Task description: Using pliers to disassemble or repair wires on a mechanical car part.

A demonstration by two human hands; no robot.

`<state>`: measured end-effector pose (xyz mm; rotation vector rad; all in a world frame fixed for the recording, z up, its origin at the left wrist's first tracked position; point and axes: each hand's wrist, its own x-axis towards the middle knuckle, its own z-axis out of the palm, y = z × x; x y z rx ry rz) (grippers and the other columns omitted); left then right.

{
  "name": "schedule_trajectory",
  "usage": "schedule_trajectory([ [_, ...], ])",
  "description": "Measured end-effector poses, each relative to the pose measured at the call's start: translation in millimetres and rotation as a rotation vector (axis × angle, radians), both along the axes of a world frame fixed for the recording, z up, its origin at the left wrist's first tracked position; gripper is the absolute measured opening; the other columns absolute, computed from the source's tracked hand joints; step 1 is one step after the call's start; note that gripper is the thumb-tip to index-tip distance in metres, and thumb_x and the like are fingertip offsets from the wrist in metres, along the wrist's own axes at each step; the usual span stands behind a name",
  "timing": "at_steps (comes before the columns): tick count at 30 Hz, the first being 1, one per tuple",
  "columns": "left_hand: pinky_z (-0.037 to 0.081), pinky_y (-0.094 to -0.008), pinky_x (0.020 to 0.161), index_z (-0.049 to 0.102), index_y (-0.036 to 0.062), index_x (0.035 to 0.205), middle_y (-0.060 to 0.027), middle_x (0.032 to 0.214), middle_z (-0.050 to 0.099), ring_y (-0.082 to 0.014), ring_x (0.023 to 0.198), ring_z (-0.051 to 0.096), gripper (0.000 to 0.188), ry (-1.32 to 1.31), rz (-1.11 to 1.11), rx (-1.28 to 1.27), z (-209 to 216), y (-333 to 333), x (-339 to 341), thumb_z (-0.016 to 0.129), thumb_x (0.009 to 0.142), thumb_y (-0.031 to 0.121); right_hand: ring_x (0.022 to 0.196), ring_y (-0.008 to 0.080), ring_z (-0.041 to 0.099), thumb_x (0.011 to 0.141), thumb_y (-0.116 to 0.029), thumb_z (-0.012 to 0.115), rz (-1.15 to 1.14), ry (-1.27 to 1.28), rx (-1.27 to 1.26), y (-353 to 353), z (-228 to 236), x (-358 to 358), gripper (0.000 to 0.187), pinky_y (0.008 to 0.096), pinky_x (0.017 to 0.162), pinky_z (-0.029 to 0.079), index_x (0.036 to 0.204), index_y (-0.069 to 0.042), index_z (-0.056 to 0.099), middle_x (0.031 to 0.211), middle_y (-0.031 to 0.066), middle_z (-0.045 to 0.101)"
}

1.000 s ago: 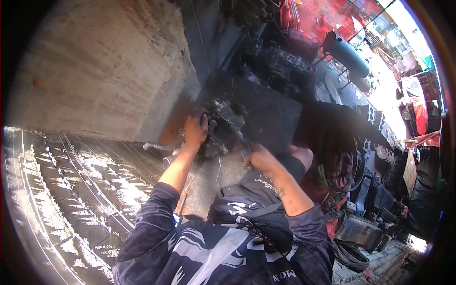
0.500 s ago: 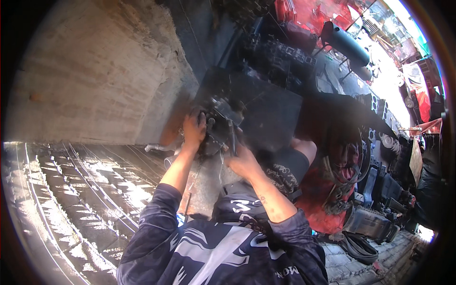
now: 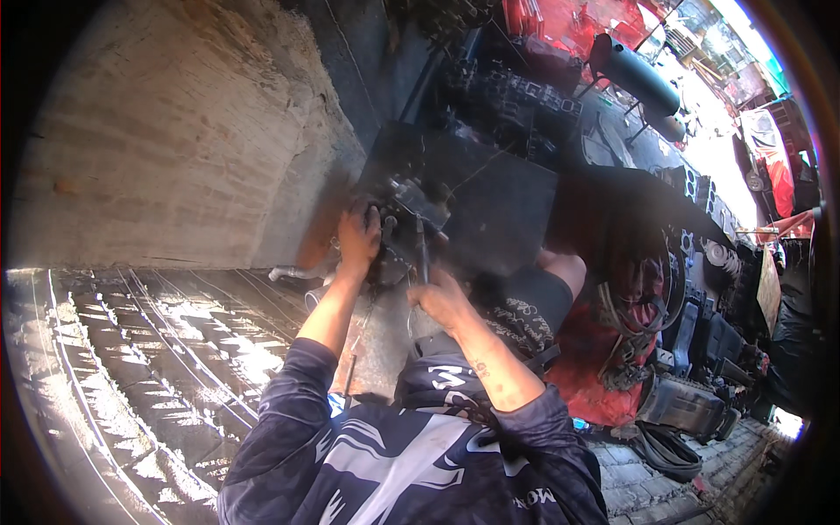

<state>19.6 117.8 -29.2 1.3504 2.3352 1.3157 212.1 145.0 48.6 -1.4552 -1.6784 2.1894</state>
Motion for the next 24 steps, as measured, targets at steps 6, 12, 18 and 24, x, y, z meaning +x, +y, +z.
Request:
schedule_trajectory([
  [6,0.040,-0.0455,0.081,0.058,0.0024,0.099,-0.0210,0.097,0.059,-0.0406,0.092,0.053,0.020,-0.001,-0.004,-0.022,2.9,1.3,1.3,0.049,0.085,0.014,0.088,0.0276,0.061,0.064,-0.020,0.060,0.051,-0.014,0.002,2.1,6.6,-6.9,0.043,0.0346,0.078,0.046,0.102,-0.001,0.063,0.088,0.0170,0.065],
  [12,0.041,-0.0446,0.082,0.058,0.0012,0.102,-0.0219,0.097,0.059,-0.0406,0.093,0.053,0.023,0.045,0.019,0.013,-7.2,-1.4,-3.0,0.049,0.086,0.014,0.101,0.0329,0.060,0.068,-0.024,0.060,0.113,-0.010,0.180,-4.0,1.5,-14.2,0.054,0.0368,0.088,0.045,0.117,-0.001,0.057,0.100,0.0222,0.065],
  [18,0.041,-0.0440,0.082,0.058,0.0009,0.102,-0.0220,0.101,0.058,-0.0403,0.093,0.053,0.023,0.009,0.015,-0.024,-3.7,0.5,-1.1,0.050,0.085,0.014,0.072,0.0174,0.056,0.067,-0.015,0.060,-0.038,0.074,0.056,-7.1,-6.6,-15.0,0.029,0.0300,0.067,0.043,0.092,-0.001,0.061,0.075,0.0074,0.060],
  [24,0.041,-0.0440,0.080,0.058,0.0014,0.099,-0.0208,0.098,0.058,-0.0397,0.091,0.053,0.020,0.051,0.022,-0.003,-7.0,-0.7,-2.2,0.050,0.084,0.013,0.070,0.0164,0.055,0.067,-0.007,0.058,-0.094,0.008,-0.218,14.2,28.1,-7.6,0.022,0.0283,0.062,0.044,0.088,-0.002,0.060,0.076,0.0059,0.058],
])
